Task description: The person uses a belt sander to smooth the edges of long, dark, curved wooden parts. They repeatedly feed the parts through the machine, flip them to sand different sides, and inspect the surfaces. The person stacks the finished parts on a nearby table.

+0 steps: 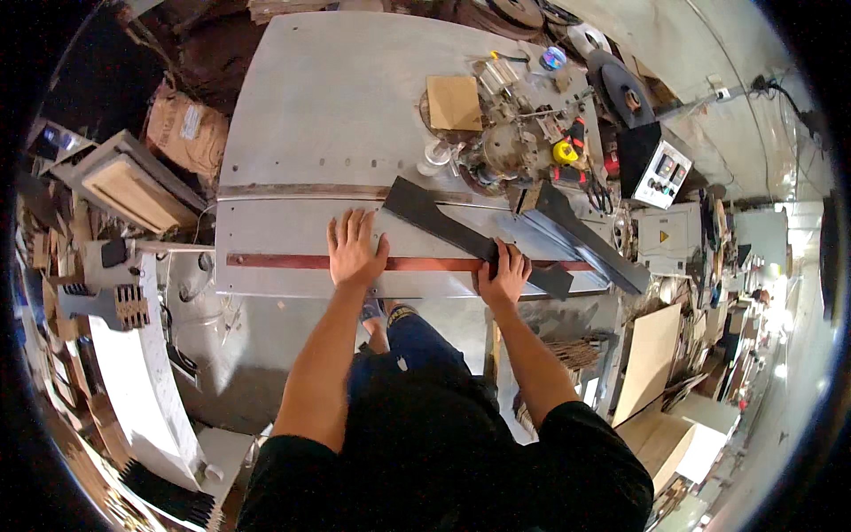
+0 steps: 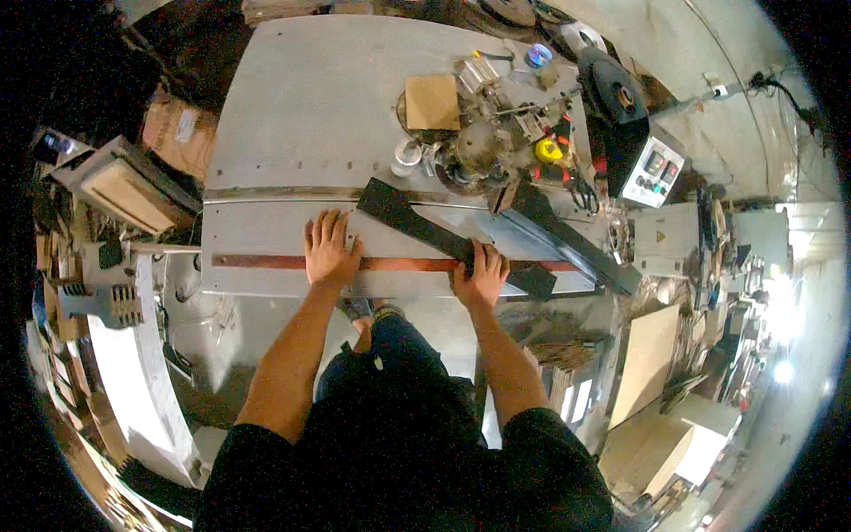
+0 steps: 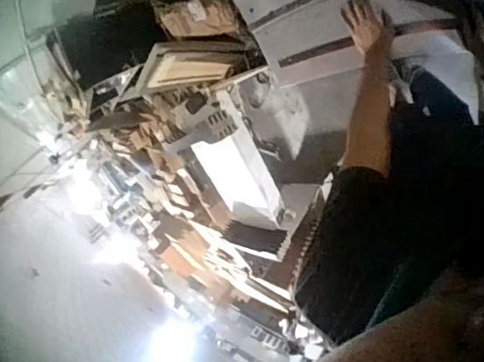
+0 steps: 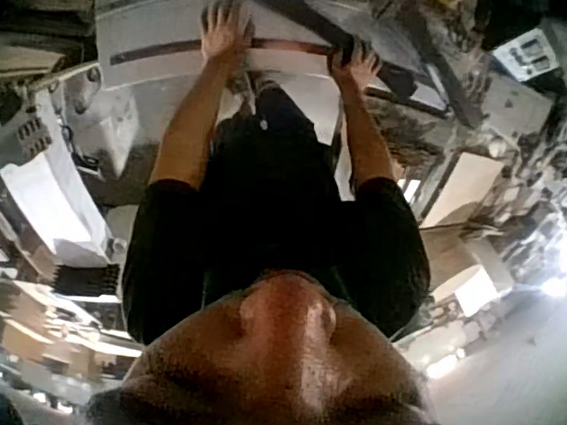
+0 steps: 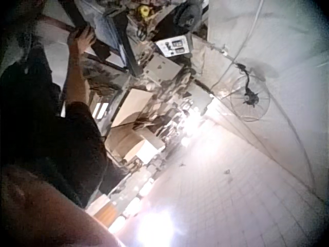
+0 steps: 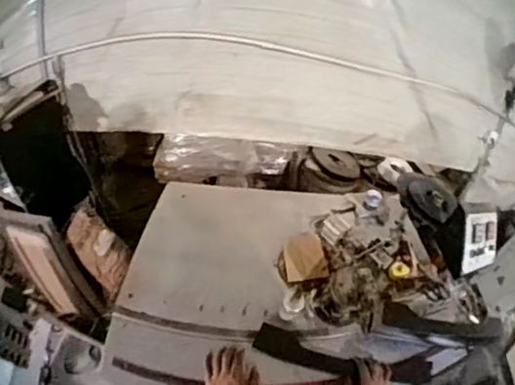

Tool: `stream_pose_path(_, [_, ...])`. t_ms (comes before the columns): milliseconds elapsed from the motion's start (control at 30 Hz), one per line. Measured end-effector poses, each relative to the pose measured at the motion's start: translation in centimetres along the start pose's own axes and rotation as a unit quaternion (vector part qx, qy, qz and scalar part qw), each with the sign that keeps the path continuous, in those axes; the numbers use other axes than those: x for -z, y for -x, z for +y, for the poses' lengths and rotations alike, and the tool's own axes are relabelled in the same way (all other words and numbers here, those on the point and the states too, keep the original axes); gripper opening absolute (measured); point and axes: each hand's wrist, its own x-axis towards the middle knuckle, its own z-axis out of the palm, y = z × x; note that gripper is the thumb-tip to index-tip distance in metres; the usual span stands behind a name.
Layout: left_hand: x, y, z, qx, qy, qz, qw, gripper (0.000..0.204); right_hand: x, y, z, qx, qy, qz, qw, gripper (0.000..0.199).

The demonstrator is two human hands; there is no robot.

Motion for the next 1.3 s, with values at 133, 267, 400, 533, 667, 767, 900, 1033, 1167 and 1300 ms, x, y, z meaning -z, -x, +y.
stream_pose_path(133, [0.1, -0.2, 0.0, 0.008, 0.004, -0.005, 1.000, 0.059, -0.2, -0.3, 0.0, 0.006, -0.010, -0.005, 1.000, 0.069])
stream_pose_path(267, [0.6, -0.4, 0.5, 0.017, 0.000, -0.035, 0.999, 0.060, 0.6, -0.5, -0.2, 0.009, -0.020, -0.005, 1.000, 0.068])
stream_pose_path(400, [0.4, -0.9, 0.8, 0.024, 0.006, -0.051, 0.998, 0.062, 0.6, -0.8, 0.1, 0.004, -0.015, -0.007, 1.000, 0.068])
stream_pose_path(533, [0.8, -1.1, 1.0, 0.016, -0.003, -0.049, 0.999, 0.060, 0.6, -0.9, 0.2, 0.000, -0.022, -0.018, 1.000, 0.068])
stream_pose_path(667, [0.9, -1.2, 1.1, 0.010, -0.012, -0.040, 0.999, 0.058, 0.8, -1.2, -0.1, -0.002, -0.027, -0.017, 0.999, 0.068])
stream_pose_path(767, [0.8, -1.1, 1.0, 0.004, -0.013, -0.038, 0.999, 0.059, 0.8, -0.9, -0.2, -0.007, -0.026, -0.013, 1.000, 0.069])
stream_pose_path(900, [0.7, -1.1, 1.2, 0.010, -0.006, -0.034, 0.999, 0.059, 0.9, -1.2, -0.2, -0.007, -0.033, 0.000, 0.999, 0.071])
stream_pose_path(1033, [0.9, -1.2, 1.3, 0.017, -0.005, -0.044, 0.999, 0.059, 1.0, -1.1, -0.6, -0.024, -0.030, -0.012, 0.999, 0.070])
stream_pose_path(1167, [0.9, -1.1, 1.5, 0.004, -0.003, -0.026, 1.000, 0.058, 1.4, -1.1, -0.1, -0.022, -0.032, -0.013, 0.999, 0.071])
stream_pose_path(1300, [0.8, -1.0, 1.4, -0.015, -0.001, -0.013, 1.000, 0.056, 1.2, -0.8, 0.0, -0.036, -0.046, -0.010, 0.998, 0.070])
